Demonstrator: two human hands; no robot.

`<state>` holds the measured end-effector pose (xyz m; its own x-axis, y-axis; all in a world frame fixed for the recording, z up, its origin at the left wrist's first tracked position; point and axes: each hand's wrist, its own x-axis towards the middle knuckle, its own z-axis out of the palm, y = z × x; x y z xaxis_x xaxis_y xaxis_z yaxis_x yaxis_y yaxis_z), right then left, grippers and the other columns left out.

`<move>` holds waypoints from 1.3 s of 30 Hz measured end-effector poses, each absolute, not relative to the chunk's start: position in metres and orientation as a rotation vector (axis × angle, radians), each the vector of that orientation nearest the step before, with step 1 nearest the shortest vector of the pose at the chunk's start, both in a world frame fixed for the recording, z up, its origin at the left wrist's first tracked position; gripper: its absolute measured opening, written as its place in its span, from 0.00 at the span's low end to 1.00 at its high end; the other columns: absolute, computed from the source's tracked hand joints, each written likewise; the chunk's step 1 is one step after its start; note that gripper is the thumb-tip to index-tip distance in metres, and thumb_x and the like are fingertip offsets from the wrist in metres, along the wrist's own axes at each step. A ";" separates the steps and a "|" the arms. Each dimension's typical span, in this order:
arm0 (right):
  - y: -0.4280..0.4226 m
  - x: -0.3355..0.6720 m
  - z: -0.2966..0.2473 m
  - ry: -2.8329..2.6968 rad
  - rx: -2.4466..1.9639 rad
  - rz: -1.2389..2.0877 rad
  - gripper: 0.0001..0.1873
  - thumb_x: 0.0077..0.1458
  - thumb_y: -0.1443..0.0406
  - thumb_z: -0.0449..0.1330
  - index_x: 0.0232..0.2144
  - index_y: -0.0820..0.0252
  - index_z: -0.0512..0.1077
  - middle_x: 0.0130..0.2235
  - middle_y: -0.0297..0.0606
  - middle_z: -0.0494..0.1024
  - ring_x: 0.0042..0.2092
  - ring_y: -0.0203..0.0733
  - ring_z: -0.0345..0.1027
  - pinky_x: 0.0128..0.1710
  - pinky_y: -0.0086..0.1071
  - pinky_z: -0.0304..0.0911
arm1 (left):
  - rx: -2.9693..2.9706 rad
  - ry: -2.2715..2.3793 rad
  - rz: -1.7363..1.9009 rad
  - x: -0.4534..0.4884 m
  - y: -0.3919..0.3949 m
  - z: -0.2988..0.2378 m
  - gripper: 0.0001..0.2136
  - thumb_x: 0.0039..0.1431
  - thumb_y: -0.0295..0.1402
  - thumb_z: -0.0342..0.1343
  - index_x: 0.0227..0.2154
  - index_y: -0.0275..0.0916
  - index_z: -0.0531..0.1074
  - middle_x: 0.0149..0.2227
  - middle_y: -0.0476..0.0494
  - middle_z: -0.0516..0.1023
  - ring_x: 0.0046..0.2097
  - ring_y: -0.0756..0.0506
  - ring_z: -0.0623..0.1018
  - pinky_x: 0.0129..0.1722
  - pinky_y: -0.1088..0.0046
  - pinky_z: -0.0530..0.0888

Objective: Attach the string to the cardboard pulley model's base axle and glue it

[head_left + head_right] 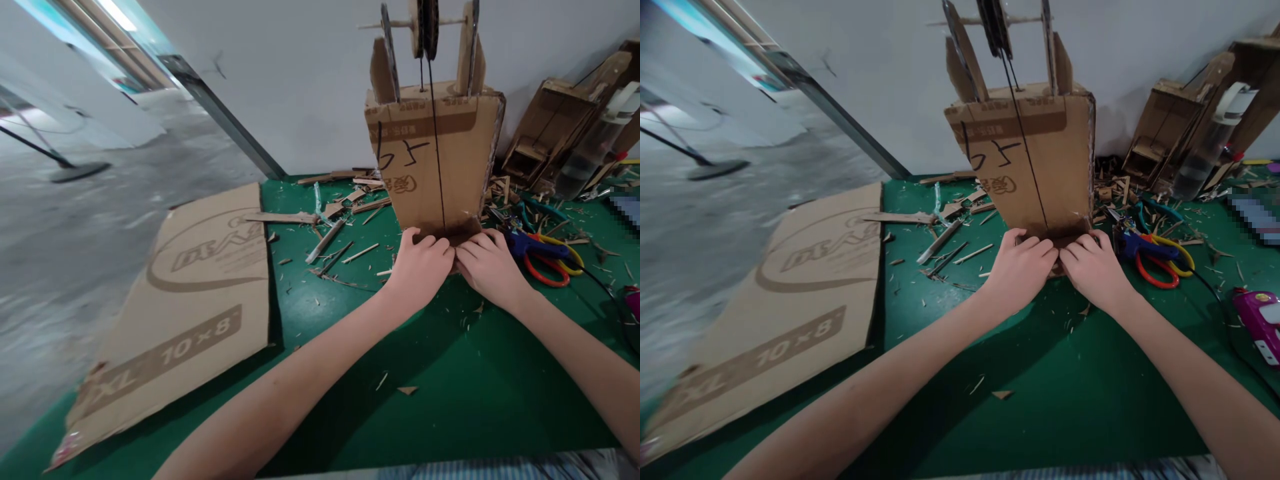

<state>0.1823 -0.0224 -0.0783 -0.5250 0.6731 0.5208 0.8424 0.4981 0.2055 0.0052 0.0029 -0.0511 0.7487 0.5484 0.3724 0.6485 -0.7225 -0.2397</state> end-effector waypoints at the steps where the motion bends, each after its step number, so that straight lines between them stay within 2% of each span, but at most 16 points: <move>1: -0.023 0.182 -0.079 -2.366 -1.261 -0.628 0.10 0.63 0.69 0.53 0.34 0.61 0.74 0.33 0.39 0.78 0.41 0.45 0.62 0.55 0.44 0.49 | -2.610 -0.943 -0.410 0.005 0.003 -0.052 0.10 0.63 0.25 0.48 0.30 0.37 0.73 0.31 0.45 0.77 0.36 0.43 0.75 0.50 0.55 0.62; 4: -0.022 0.182 -0.081 -2.342 -1.262 -0.633 0.09 0.63 0.69 0.54 0.34 0.61 0.74 0.34 0.38 0.78 0.42 0.45 0.62 0.55 0.44 0.49 | -2.620 -0.981 -0.425 0.006 0.002 -0.053 0.09 0.63 0.26 0.49 0.29 0.37 0.73 0.31 0.46 0.76 0.36 0.42 0.75 0.51 0.53 0.62; 8: -0.017 0.184 -0.084 -2.308 -1.257 -0.617 0.09 0.61 0.71 0.55 0.31 0.59 0.72 0.30 0.36 0.77 0.41 0.44 0.62 0.54 0.43 0.50 | -2.527 -0.930 -0.379 0.007 -0.007 -0.051 0.12 0.62 0.21 0.45 0.32 0.36 0.74 0.32 0.44 0.76 0.36 0.43 0.76 0.53 0.53 0.62; 12: -0.014 0.184 -0.084 -2.306 -1.247 -0.618 0.09 0.61 0.70 0.56 0.29 0.58 0.72 0.29 0.34 0.77 0.39 0.43 0.63 0.51 0.42 0.50 | -2.544 -0.916 -0.239 0.005 -0.013 -0.043 0.10 0.58 0.19 0.48 0.35 0.33 0.74 0.33 0.42 0.76 0.37 0.41 0.76 0.53 0.52 0.62; 14: -0.014 0.184 -0.084 -2.304 -1.240 -0.634 0.09 0.63 0.68 0.55 0.30 0.59 0.72 0.30 0.35 0.77 0.39 0.43 0.63 0.51 0.42 0.50 | -2.588 -0.943 -0.220 0.002 -0.012 -0.038 0.09 0.58 0.20 0.49 0.35 0.34 0.74 0.34 0.42 0.76 0.38 0.41 0.77 0.53 0.51 0.62; 17: -0.016 0.185 -0.083 -2.305 -1.220 -0.620 0.09 0.65 0.65 0.54 0.34 0.59 0.74 0.32 0.36 0.79 0.39 0.44 0.64 0.50 0.42 0.51 | -2.686 -0.988 -0.277 -0.005 -0.004 -0.031 0.09 0.64 0.25 0.47 0.34 0.36 0.73 0.35 0.43 0.77 0.39 0.42 0.77 0.50 0.57 0.65; 22: -0.018 0.191 -0.083 -2.329 -1.176 -0.532 0.13 0.64 0.61 0.56 0.47 0.61 0.72 0.43 0.38 0.80 0.43 0.45 0.65 0.51 0.42 0.52 | -2.802 -1.156 -0.514 -0.017 0.015 -0.014 0.11 0.67 0.32 0.47 0.33 0.38 0.73 0.34 0.47 0.77 0.36 0.46 0.76 0.42 0.66 0.67; 26: -0.015 0.194 -0.086 -2.318 -1.205 -0.552 0.08 0.65 0.67 0.54 0.41 0.59 0.73 0.41 0.38 0.80 0.43 0.45 0.64 0.51 0.41 0.52 | -2.826 -1.227 -0.847 -0.028 0.025 -0.004 0.09 0.67 0.32 0.46 0.32 0.38 0.70 0.34 0.47 0.76 0.33 0.49 0.73 0.32 0.72 0.65; 28: -0.014 0.193 -0.088 -2.306 -1.223 -0.554 0.08 0.64 0.69 0.53 0.37 0.58 0.73 0.38 0.37 0.80 0.42 0.45 0.63 0.51 0.40 0.52 | -2.731 -1.265 -1.050 -0.033 0.030 -0.003 0.11 0.66 0.33 0.47 0.27 0.39 0.65 0.26 0.50 0.70 0.28 0.51 0.68 0.28 0.73 0.61; 30: -0.013 0.192 -0.090 -2.285 -1.238 -0.536 0.09 0.63 0.71 0.53 0.34 0.58 0.72 0.37 0.37 0.79 0.42 0.45 0.63 0.52 0.40 0.51 | -2.561 -1.314 -1.265 -0.039 0.036 -0.006 0.16 0.65 0.34 0.48 0.20 0.39 0.56 0.19 0.53 0.59 0.23 0.53 0.60 0.25 0.72 0.57; 31: -0.012 0.191 -0.090 -2.276 -1.241 -0.524 0.09 0.63 0.71 0.53 0.33 0.58 0.72 0.36 0.36 0.79 0.42 0.44 0.63 0.51 0.40 0.51 | -2.469 -1.340 -1.367 -0.041 0.040 -0.008 0.19 0.65 0.34 0.48 0.19 0.40 0.51 0.17 0.54 0.53 0.22 0.53 0.56 0.24 0.72 0.55; 33: -0.012 0.190 -0.090 -2.259 -1.239 -0.509 0.09 0.62 0.70 0.54 0.31 0.58 0.71 0.35 0.36 0.79 0.41 0.44 0.63 0.51 0.40 0.51 | -2.336 -1.382 -1.526 -0.045 0.048 -0.013 0.22 0.65 0.36 0.48 0.18 0.40 0.47 0.17 0.55 0.50 0.21 0.53 0.53 0.23 0.71 0.54; 37: -0.012 0.188 -0.090 -2.207 -1.256 -0.495 0.09 0.61 0.70 0.55 0.29 0.58 0.70 0.33 0.36 0.78 0.41 0.44 0.63 0.51 0.40 0.51 | -2.222 -1.305 -1.661 -0.048 0.055 -0.020 0.20 0.64 0.39 0.50 0.19 0.41 0.51 0.18 0.54 0.57 0.23 0.53 0.59 0.24 0.72 0.58; 39: -0.012 0.188 -0.090 -2.197 -1.252 -0.485 0.09 0.62 0.70 0.54 0.29 0.58 0.70 0.33 0.36 0.79 0.41 0.43 0.63 0.51 0.40 0.51 | -2.317 -1.147 -1.519 -0.044 0.049 -0.020 0.16 0.63 0.40 0.52 0.21 0.41 0.57 0.21 0.52 0.64 0.24 0.52 0.64 0.26 0.72 0.61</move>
